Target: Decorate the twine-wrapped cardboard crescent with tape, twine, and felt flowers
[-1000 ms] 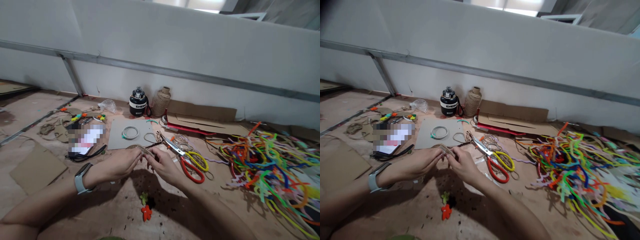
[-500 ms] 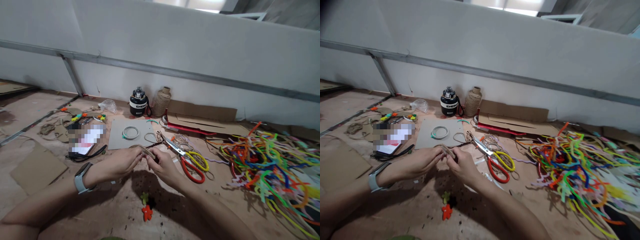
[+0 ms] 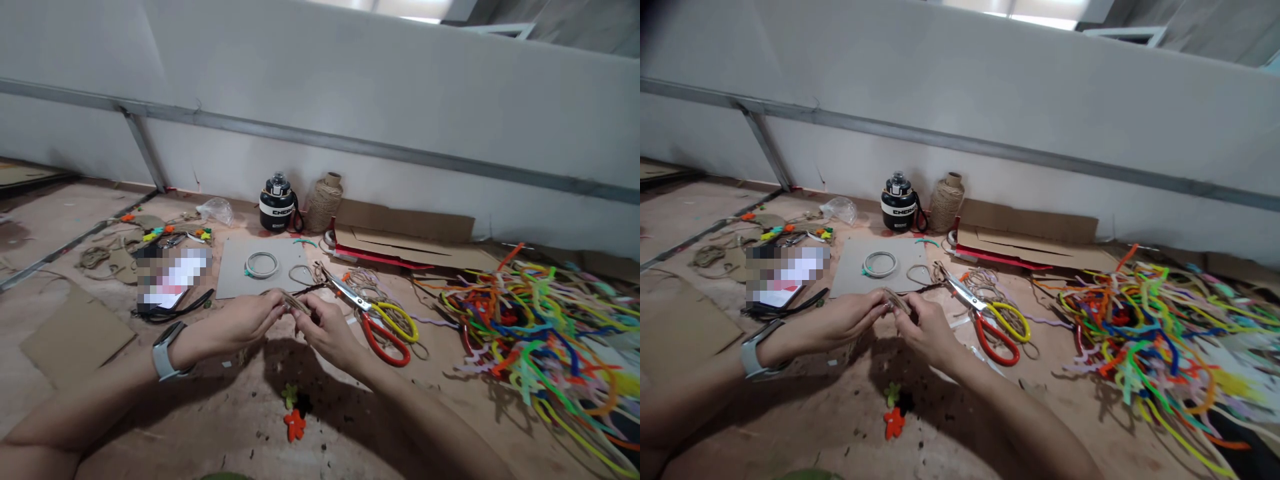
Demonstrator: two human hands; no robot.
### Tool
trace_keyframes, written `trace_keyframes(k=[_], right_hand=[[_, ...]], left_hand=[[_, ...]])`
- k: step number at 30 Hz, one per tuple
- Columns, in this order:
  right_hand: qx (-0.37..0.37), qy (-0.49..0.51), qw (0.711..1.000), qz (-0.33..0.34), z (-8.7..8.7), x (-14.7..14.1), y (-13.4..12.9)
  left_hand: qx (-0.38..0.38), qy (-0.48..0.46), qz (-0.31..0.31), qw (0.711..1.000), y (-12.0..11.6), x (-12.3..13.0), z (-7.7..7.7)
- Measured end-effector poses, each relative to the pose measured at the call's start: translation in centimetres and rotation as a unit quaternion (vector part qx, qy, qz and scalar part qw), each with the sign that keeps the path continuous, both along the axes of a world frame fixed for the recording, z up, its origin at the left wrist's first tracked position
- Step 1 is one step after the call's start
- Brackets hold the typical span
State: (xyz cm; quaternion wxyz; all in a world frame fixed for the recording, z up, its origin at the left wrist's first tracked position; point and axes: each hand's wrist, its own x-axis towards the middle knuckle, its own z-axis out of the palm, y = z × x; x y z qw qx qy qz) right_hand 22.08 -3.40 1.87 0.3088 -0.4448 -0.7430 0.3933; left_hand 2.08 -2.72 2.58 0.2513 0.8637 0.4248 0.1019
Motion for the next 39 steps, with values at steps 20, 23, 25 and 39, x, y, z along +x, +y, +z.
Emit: trace_keyframes(k=[20,23,25,39], right_hand=[[-0.191,0.131,0.972,0.040,0.4,0.9,1.1],[-0.185,0.140,0.972,0.036,0.4,0.9,1.1],[-0.182,0.144,0.972,0.036,0.3,0.8,1.1],[-0.203,0.140,0.969,0.030,0.3,0.7,1.1]], left_hand=[[-0.098,-0.171,0.011,0.980,0.6,-0.4,1.2],[-0.123,-0.208,0.005,0.970,0.9,-0.3,0.5],[-0.118,-0.220,0.013,0.968,1.0,-0.2,0.2],[-0.113,-0.250,0.000,0.962,0.9,-0.1,-0.2]])
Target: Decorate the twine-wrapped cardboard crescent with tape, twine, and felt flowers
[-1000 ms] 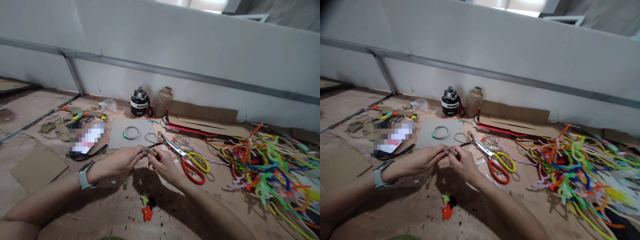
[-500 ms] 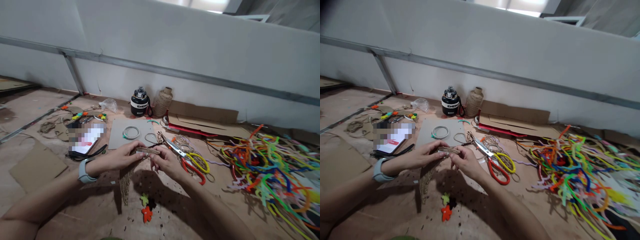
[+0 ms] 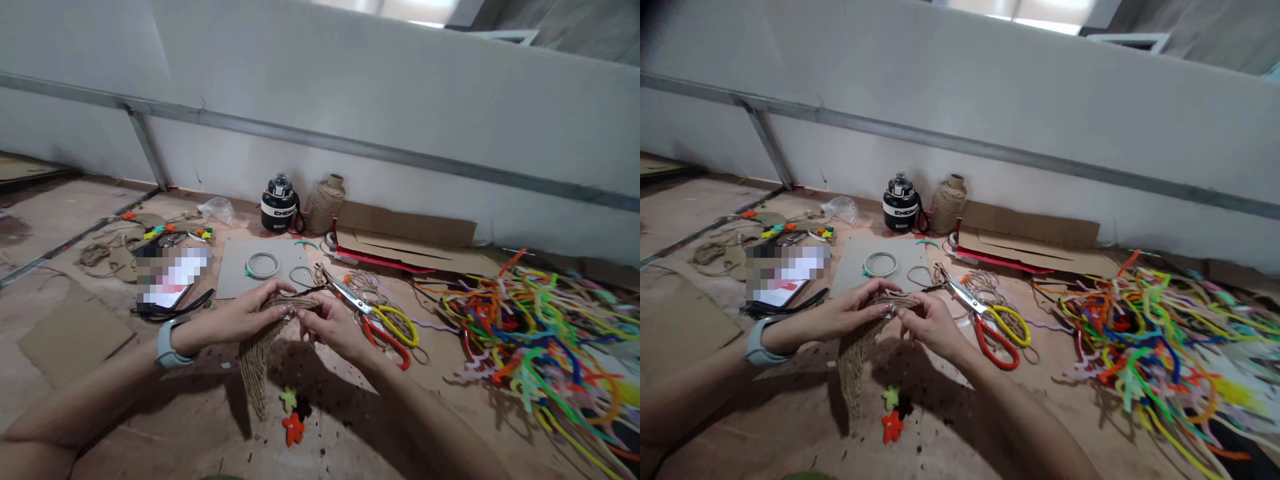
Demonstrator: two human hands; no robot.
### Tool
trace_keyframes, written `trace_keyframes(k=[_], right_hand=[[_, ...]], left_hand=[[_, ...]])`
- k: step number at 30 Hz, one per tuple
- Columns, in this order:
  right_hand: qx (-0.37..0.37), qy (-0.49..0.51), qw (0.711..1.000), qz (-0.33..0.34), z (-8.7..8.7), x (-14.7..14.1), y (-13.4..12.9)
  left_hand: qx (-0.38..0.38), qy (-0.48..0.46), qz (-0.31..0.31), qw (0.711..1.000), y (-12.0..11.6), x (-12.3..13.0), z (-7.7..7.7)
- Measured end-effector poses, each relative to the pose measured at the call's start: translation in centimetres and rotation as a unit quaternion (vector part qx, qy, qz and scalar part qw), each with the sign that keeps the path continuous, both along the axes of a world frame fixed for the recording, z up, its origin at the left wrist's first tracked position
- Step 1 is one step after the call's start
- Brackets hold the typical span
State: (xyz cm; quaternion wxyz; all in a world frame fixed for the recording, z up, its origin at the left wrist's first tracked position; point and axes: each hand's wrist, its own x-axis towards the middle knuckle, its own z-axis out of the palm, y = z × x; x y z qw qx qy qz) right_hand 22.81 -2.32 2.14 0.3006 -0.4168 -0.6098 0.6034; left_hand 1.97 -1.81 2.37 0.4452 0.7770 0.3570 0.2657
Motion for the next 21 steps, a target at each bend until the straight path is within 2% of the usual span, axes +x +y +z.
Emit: trace_keyframes(k=[10,21], right_hand=[[0.010,-0.042,0.999,-0.008,0.36,-0.09,-0.09],[-0.031,-0.018,0.999,0.004,0.40,-0.18,-0.15]], left_hand=[[-0.001,-0.002,-0.006,1.000,-0.17,0.31,0.03],[-0.028,-0.012,-0.007,1.000,-0.35,0.52,-0.06]])
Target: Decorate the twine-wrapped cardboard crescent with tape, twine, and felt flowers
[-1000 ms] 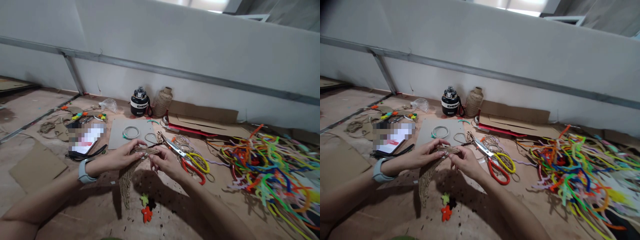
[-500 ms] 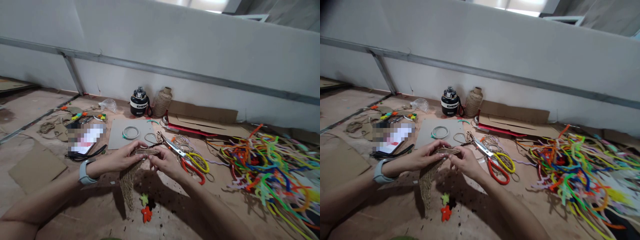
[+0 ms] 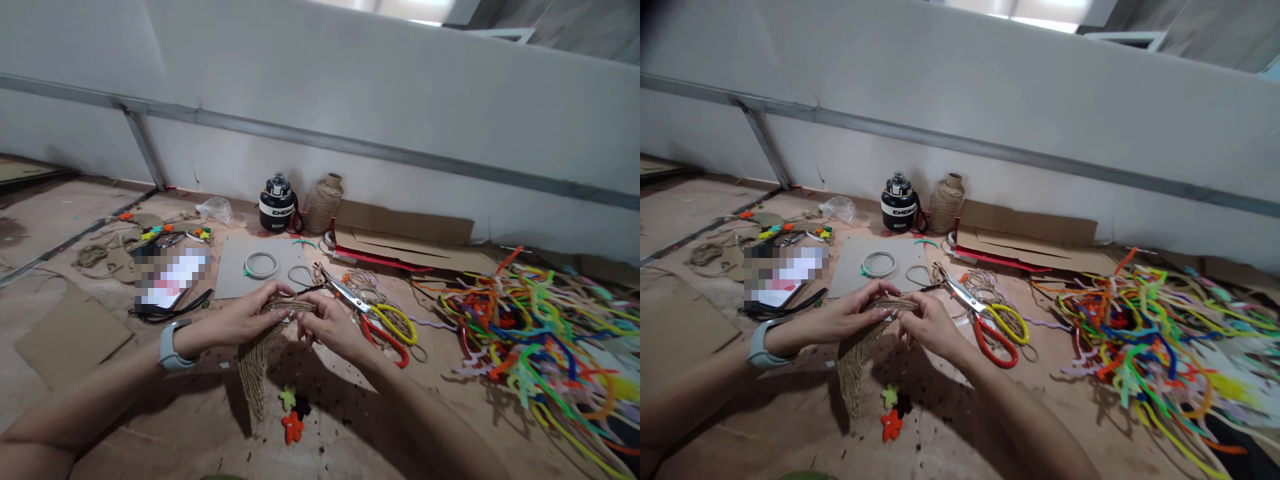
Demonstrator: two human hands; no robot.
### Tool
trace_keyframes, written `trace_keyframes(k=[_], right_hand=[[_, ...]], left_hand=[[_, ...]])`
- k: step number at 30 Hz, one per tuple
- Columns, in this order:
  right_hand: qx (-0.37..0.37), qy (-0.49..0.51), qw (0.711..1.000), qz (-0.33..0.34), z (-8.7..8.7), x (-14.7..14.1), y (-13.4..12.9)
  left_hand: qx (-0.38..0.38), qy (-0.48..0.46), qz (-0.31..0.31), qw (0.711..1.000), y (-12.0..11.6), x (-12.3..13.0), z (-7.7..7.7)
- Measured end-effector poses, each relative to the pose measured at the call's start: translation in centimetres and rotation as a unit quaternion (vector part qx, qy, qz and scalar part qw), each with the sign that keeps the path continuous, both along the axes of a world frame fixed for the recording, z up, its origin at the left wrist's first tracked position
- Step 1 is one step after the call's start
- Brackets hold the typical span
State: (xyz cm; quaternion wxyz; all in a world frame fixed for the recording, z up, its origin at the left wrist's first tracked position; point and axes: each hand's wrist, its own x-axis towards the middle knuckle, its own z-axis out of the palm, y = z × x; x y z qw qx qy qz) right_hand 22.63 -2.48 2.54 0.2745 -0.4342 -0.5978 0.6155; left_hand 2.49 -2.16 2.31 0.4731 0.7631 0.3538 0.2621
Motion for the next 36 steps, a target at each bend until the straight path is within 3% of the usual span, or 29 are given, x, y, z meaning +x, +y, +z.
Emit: trace_keyframes(k=[36], right_hand=[[-0.007,0.022,1.000,0.009,-0.27,-0.02,0.26]], left_hand=[[-0.018,-0.018,0.005,1.000,0.05,0.11,-0.59]])
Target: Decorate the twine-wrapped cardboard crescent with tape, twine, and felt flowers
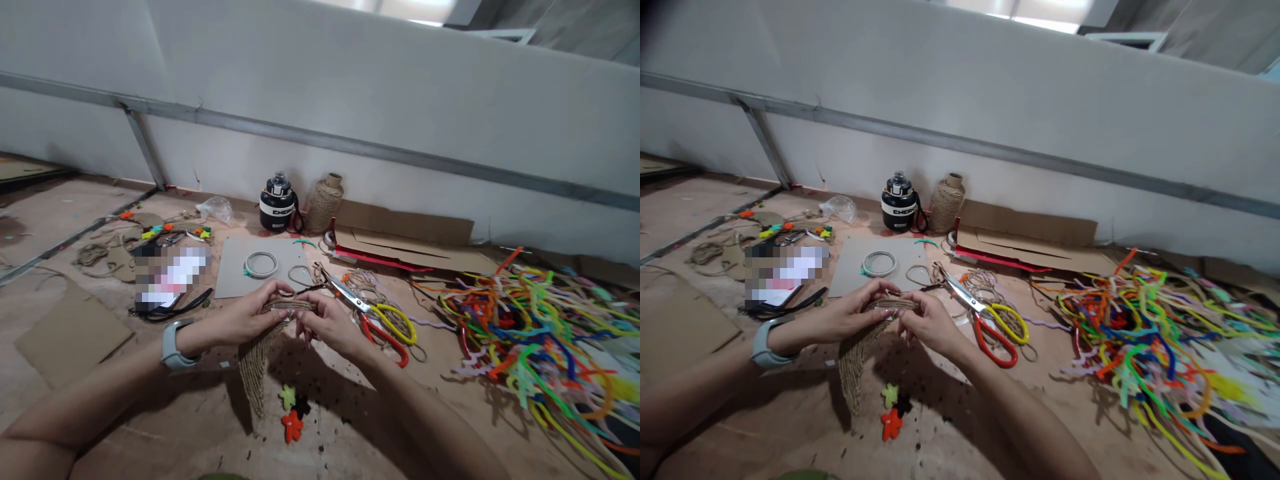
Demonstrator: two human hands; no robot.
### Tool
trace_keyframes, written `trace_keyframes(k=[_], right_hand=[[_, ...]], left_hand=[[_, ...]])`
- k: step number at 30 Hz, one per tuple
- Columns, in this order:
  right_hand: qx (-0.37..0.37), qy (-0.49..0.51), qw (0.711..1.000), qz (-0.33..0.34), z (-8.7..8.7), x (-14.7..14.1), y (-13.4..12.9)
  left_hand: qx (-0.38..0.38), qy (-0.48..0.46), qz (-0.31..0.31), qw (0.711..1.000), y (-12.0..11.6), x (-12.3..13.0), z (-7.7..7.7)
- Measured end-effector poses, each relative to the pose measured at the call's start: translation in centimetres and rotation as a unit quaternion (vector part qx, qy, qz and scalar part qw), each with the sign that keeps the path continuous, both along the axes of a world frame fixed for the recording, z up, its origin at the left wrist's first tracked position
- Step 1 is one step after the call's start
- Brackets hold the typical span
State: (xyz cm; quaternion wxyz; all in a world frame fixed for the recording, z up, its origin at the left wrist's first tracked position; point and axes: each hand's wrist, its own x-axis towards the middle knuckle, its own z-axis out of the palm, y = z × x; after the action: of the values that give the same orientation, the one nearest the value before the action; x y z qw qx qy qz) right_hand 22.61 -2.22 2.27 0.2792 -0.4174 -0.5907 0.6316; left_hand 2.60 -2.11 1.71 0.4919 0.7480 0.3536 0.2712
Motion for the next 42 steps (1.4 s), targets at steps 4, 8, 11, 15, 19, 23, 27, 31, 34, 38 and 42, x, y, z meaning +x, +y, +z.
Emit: trace_keyframes(k=[4,8,11,15,19,23,27,31,34,38,42], right_hand=[[0.000,0.005,1.000,0.005,-0.04,0.12,0.04],[-0.002,0.002,1.000,0.003,-0.16,0.17,0.15],[-0.004,-0.001,1.000,0.003,-0.25,0.19,0.16],[-0.003,0.002,1.000,0.003,-0.25,0.20,0.10],[-0.002,0.006,1.000,-0.003,-0.14,0.21,0.12],[0.000,0.020,1.000,-0.007,-0.12,0.28,0.23],[0.001,0.024,1.000,-0.010,-0.14,0.28,0.27],[0.004,0.014,1.000,-0.012,-0.14,0.21,0.22],[0.001,0.014,1.000,-0.011,-0.13,0.19,0.17],[0.003,0.010,1.000,-0.010,-0.06,0.19,0.11],[0.000,0.012,1.000,-0.013,-0.04,0.22,0.14]], left_hand=[[0.009,0.002,0.002,1.000,0.02,0.03,0.07],[0.006,0.004,0.002,1.000,0.02,0.06,0.11],[0.011,0.009,0.006,1.000,0.01,0.02,0.17],[0.015,0.014,0.006,1.000,0.04,-0.06,0.18],[0.012,0.013,0.001,1.000,0.10,-0.11,0.11],[0.000,0.005,0.000,1.000,0.17,-0.12,-0.03],[-0.016,-0.005,0.001,1.000,0.20,-0.10,-0.27],[-0.014,-0.011,0.005,1.000,0.23,-0.10,-0.48],[-0.008,-0.008,0.005,1.000,0.26,-0.10,-0.53],[-0.003,-0.009,0.002,1.000,0.27,-0.07,-0.52],[-0.007,-0.011,-0.002,1.000,0.24,-0.08,-0.57]])
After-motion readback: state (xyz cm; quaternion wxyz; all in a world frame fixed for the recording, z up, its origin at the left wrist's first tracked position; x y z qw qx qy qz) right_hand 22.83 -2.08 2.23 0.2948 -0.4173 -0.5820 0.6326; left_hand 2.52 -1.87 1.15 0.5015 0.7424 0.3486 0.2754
